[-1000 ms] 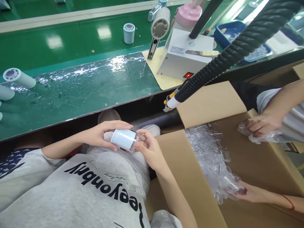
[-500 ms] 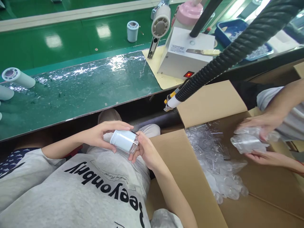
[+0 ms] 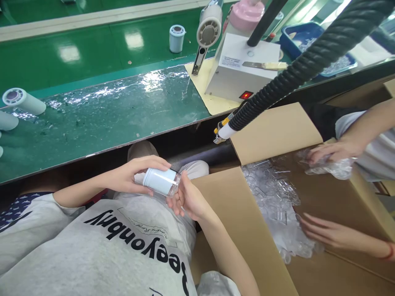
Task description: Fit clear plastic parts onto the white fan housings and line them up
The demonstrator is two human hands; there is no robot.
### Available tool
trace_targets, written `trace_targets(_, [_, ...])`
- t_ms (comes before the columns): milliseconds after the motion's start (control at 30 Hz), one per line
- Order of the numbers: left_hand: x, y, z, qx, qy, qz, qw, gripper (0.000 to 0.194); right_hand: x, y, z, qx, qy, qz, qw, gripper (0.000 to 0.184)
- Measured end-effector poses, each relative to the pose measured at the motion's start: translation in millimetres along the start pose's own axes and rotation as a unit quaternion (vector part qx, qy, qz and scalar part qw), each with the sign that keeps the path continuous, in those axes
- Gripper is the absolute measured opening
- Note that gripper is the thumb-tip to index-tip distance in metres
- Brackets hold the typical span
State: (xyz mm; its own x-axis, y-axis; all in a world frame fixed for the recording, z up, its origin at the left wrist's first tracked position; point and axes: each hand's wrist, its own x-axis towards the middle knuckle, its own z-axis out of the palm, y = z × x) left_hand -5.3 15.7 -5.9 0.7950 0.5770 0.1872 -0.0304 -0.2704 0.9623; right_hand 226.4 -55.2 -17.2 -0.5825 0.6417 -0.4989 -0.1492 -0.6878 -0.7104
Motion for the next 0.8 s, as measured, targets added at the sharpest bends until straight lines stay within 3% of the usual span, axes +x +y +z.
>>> trace_targets(67, [-1.6,3.7,0.7,-0.007,0.007,-0.051,0.999,0.064,-3.2,3.6,-3.8,-0.079,0.063,-0.093,0.991,0.089])
trace_targets(100, [-2.4,5.5,1.1,-0.015,0.011,-0.079,0.997,0.065,-5.1,5.0,-6.3,-0.133,0.108,-0.158,0.972,0.086])
trace_targets(200, [-4.1,8.7,2.6,-0.051,0.02,-0.13,0.99,0.065,-8.7,6.7,-14.1,-0.327,0.191,-0.346,0.859,0.074])
trace_targets(267, [-4.2,8.7,3.4,-0.069,0.02,-0.141,0.987,0.065,-9.0,7.0,-17.2,-0.413,0.179,-0.427,0.784,0.049])
trace_targets(300, [-4.1,8.4,3.5,-0.073,0.018,-0.144,0.987,0.066,-8.8,7.3,-17.7,-0.433,0.166,-0.447,0.765,0.038])
trace_targets(367, [-3.7,7.7,3.1,-0.077,0.009,-0.146,0.986,0.07,-8.6,8.7,-16.9,-0.423,0.153,-0.445,0.774,0.036])
trace_targets(467, [-3.7,7.4,1.2,-0.097,-0.014,-0.123,0.988,0.079,-9.2,11.7,-13.6,-0.305,0.15,-0.366,0.866,0.051])
trace_targets(533, [-4.4,6.5,0.1,-0.118,-0.027,-0.116,0.986,0.082,-10.1,13.1,-12.3,-0.228,0.146,-0.316,0.909,0.055])
trace_targets(600, [-5.7,4.0,-0.4,-0.15,-0.034,-0.133,0.979,0.082,-11.2,13.2,-12.5,-0.211,0.155,-0.299,0.918,0.052])
trace_targets(733, [-8.8,-6.4,0.7,-0.223,-0.034,-0.181,0.957,0.086,-12.2,10.5,-15.8,-0.275,0.179,-0.317,0.89,0.044])
trace_targets(800, [-10.5,-13.3,2.9,-0.233,-0.029,-0.195,0.952,0.089,-10.1,9.8,-15.9,-0.289,0.182,-0.301,0.89,0.041])
